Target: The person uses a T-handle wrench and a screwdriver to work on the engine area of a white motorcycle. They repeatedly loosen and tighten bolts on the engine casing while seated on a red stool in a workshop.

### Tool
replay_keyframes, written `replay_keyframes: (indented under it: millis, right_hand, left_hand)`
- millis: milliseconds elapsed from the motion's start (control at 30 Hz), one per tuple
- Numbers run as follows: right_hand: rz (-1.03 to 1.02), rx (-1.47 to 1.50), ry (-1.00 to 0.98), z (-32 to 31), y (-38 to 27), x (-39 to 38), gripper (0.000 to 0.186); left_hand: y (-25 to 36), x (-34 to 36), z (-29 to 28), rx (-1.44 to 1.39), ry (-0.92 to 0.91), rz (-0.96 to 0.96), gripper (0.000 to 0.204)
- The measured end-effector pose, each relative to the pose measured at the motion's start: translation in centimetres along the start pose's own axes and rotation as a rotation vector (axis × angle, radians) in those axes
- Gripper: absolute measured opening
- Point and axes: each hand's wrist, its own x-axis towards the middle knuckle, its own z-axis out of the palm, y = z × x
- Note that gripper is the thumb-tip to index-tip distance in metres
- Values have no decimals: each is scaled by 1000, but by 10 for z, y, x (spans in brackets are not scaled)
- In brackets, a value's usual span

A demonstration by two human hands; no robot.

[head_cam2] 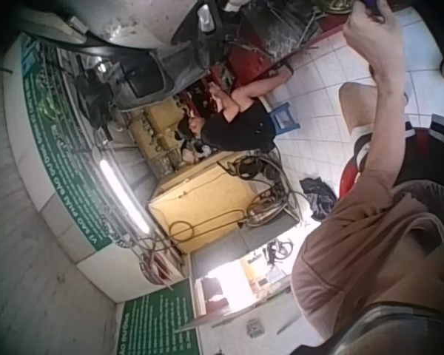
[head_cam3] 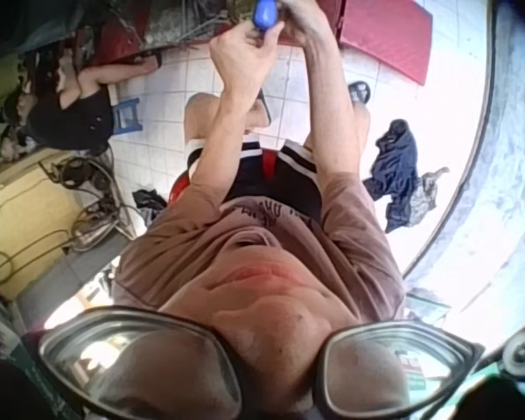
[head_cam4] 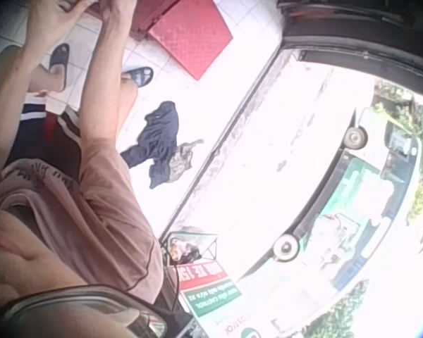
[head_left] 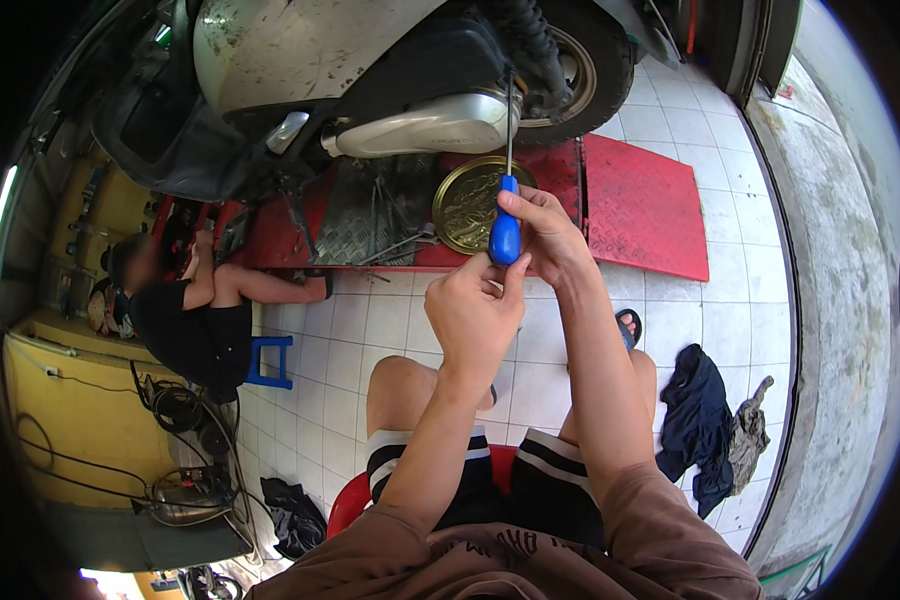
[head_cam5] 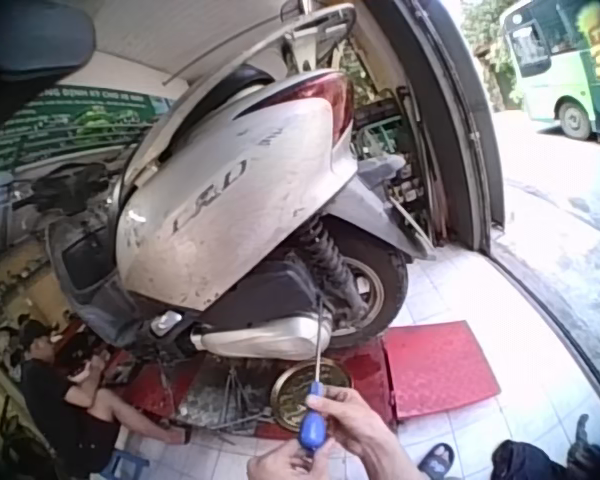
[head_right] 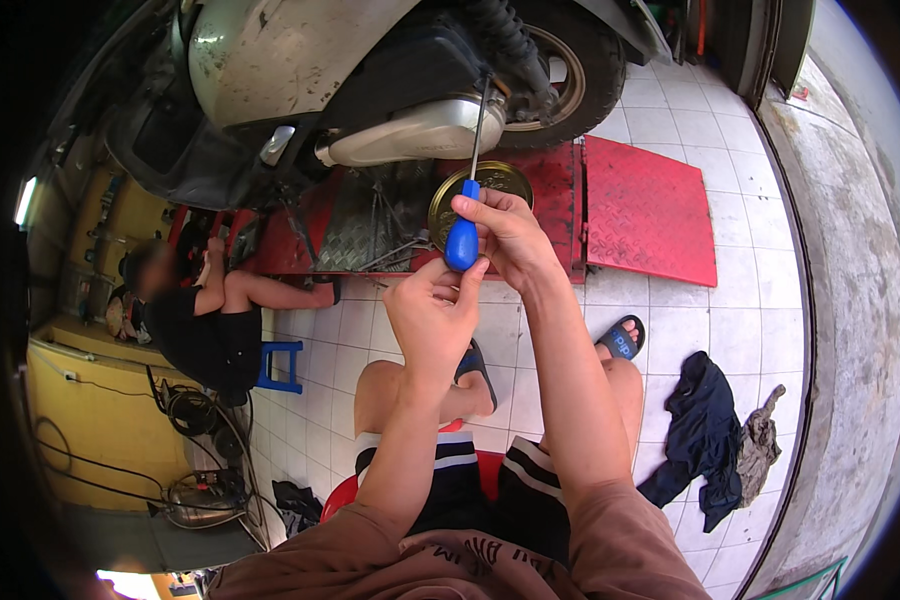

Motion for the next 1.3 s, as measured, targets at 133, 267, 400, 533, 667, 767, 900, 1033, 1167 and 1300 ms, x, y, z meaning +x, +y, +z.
replay_keyframes:
  millis: [133, 267, 400, 533, 667, 767, 900, 1033, 1167, 1300]
  right_hand:
    - [9, -62, 60, 2, -1, 0, 20]
    - [45, -44, 62, 0, -3, -1, 22]
    - [39, -130, 51, -2, -6, -2, 26]
    - [-24, -65, 96, -1, -3, -1, 24]
    - [-12, -25, 25, -5, -4, -3, 25]
    - [-24, 13, -56, -8, -3, -3, 25]
    - [-41, 35, -180, -5, 4, 0, 31]
    - [-29, 105, -168, -5, 4, 1, 30]
    - [-18, 59, -135, -8, 3, 2, 27]
    - [-7, 19, -94, -11, 5, 5, 25]
  left_hand:
    - [-7, 2, 5, -213, -75, -40, 21]
    - [-15, 2, 5, -794, -333, -381, 35]
    - [-18, -3, 2, -1350, -545, -766, 53]
    - [-18, -6, 9, -1588, -466, -856, 49]
    - [-19, -4, 11, -1554, -395, -820, 42]
    - [-18, -3, 10, -1254, -222, -704, 34]
    - [-12, -3, 12, -792, 50, -377, 23]
    - [-10, -3, 14, -515, 167, -152, 19]
    - [-14, -1, 9, -245, 244, 54, 24]
    - [-21, 0, 2, -15, 236, 212, 25]
